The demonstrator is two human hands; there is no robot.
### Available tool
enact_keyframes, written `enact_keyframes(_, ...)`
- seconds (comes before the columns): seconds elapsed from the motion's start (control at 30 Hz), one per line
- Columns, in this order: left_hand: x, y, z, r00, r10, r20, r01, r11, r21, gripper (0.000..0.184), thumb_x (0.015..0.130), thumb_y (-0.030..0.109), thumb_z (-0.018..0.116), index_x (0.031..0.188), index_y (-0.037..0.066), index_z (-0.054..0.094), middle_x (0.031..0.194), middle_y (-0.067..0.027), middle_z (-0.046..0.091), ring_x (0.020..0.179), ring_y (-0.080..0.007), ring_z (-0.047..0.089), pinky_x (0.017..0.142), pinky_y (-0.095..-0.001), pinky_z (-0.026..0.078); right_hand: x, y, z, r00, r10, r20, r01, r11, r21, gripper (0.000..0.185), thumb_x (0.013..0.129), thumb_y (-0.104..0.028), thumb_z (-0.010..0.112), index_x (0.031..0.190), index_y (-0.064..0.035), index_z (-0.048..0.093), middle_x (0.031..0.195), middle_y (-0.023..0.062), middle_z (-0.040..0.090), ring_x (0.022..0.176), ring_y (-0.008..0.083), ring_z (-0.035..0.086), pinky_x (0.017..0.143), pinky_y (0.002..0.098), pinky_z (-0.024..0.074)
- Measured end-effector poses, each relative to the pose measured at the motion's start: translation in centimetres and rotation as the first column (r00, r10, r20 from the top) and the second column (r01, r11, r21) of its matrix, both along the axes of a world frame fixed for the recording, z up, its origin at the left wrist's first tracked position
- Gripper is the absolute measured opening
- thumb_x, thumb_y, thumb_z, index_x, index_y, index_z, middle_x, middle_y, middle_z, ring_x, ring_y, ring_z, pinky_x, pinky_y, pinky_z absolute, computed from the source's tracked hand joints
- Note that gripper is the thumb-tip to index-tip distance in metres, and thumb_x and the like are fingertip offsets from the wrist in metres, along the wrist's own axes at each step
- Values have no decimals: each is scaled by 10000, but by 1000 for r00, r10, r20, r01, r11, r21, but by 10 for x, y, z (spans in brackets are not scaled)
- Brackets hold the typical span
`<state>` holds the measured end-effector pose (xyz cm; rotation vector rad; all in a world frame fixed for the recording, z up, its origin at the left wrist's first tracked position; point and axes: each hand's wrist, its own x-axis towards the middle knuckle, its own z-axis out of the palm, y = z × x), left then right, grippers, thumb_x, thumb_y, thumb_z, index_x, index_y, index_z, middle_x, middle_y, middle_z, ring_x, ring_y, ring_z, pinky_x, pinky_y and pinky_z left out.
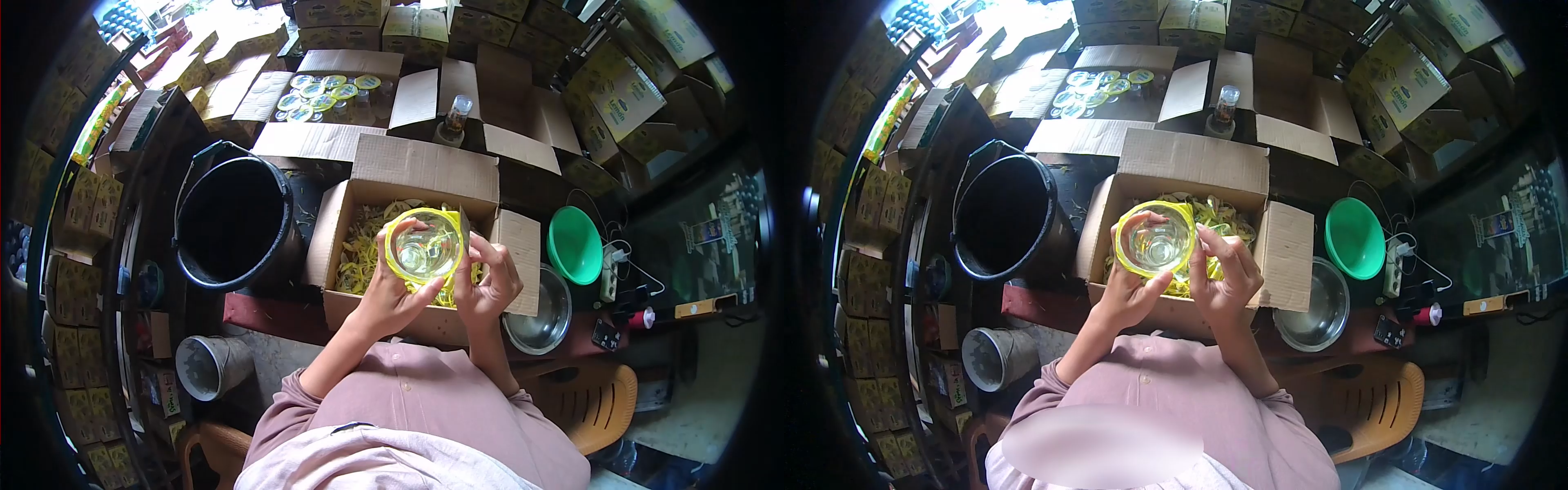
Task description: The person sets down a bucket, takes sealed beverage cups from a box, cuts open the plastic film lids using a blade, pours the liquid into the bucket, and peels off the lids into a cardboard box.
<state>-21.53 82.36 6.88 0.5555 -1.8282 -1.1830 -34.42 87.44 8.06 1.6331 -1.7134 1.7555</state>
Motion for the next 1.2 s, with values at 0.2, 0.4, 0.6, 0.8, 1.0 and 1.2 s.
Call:
enact_keyframes(0.2, -2, 0, -4, 995, -92, -36, 92, 996, 18, 689, 725, 135, 621, 1267, -3, 219, 1176, -145, 358, 1132, -251, 386, 984, -371, 269, -8, -4, -2, 995, 46, 93, -47, 999, 10, 257, 687, 39, 645, 926, -50, 616, 681, 59, 580, 608, 141, 584, 540, 245, 455)
enact_keyframes(0.4, -3, -3, -10, 986, -86, -141, 108, 981, 161, 635, 761, 122, 563, 1284, 11, 221, 1193, -133, 354, 1156, -227, 356, 985, -370, 255, -4, 5, -1, 996, 6, 93, -7, 1000, 11, 252, 698, 24, 648, 935, -51, 607, 678, 61, 578, 593, 139, 588, 530, 247, 455)
enact_keyframes(0.6, -2, -6, -13, 979, -87, -187, 120, 978, 172, 618, 792, 149, 542, 1297, 20, 209, 1202, -116, 343, 1161, -217, 349, 973, -372, 270, 5, 11, -1, 999, -7, 42, 5, 999, 36, 240, 695, 25, 650, 921, -44, 608, 704, 73, 589, 602, 154, 597, 549, 258, 483)
enact_keyframes(0.8, -4, -5, -14, 982, -66, -177, 97, 981, 170, 620, 794, 152, 560, 1294, 26, 215, 1198, -119, 342, 1160, -218, 352, 970, -374, 272, 7, 9, -4, 998, -29, -48, 29, 1000, 6, 245, 688, 41, 649, 919, -30, 608, 717, 76, 593, 603, 179, 597, 551, 269, 487)
enact_keyframes(1.0, -1, -4, -13, 994, -66, -86, 77, 989, 128, 639, 785, 155, 585, 1284, 18, 210, 1189, -134, 345, 1155, -237, 363, 981, -366, 269, 7, 8, -1, 995, -65, -79, 66, 998, 7, 252, 686, 47, 647, 922, -33, 614, 717, 79, 590, 612, 181, 592, 552, 271, 485)
enact_keyframes(1.2, 2, -3, -7, 998, -68, -15, 69, 994, 88, 661, 773, 154, 608, 1277, 9, 206, 1162, -152, 355, 1138, -252, 385, 972, -350, 292, 0, 3, 1, 998, -19, -60, 19, 1000, -7, 273, 686, 52, 638, 941, -45, 625, 733, 84, 595, 619, 180, 587, 552, 266, 479)
